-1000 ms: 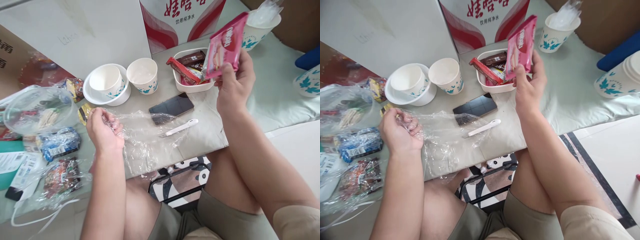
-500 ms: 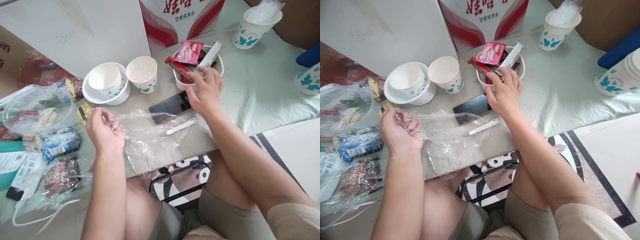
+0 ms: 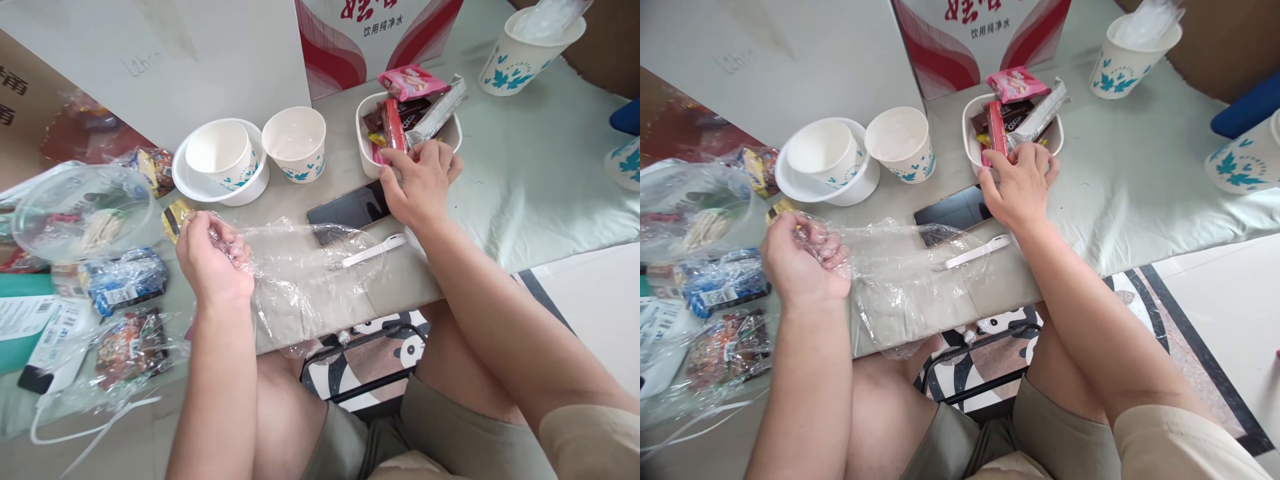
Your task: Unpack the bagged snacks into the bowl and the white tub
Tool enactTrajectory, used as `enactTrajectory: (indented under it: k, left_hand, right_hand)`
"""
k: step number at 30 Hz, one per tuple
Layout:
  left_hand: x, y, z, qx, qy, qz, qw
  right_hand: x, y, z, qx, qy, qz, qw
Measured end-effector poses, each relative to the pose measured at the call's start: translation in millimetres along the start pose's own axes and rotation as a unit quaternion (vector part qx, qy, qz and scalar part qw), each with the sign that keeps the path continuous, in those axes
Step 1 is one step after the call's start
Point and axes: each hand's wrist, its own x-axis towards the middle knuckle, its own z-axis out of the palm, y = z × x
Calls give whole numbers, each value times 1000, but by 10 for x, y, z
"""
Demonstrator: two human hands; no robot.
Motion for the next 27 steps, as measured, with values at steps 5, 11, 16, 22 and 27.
enactTrajectory:
  k: [5, 11, 16, 22, 27]
  left_hand:
    - [-20, 3, 14, 0, 3, -2, 1000]
    - [-25, 10, 37, 2, 5, -6, 1000]
    - [14, 21, 23, -16, -25, -18, 999]
    - [50, 5, -26, -9, -116, -26, 993]
    - [91, -30, -4, 1, -147, -30, 989]
  right_hand:
    - [-24, -1, -28, 30, -39, -17, 999]
    - [-17, 23, -8, 21, -6, -26, 999]
    - [-71, 15, -158, 48, 33, -46, 997]
    - [469, -76, -395, 99, -17, -49, 994]
    - [1731, -59, -100, 11, -116, 76, 990]
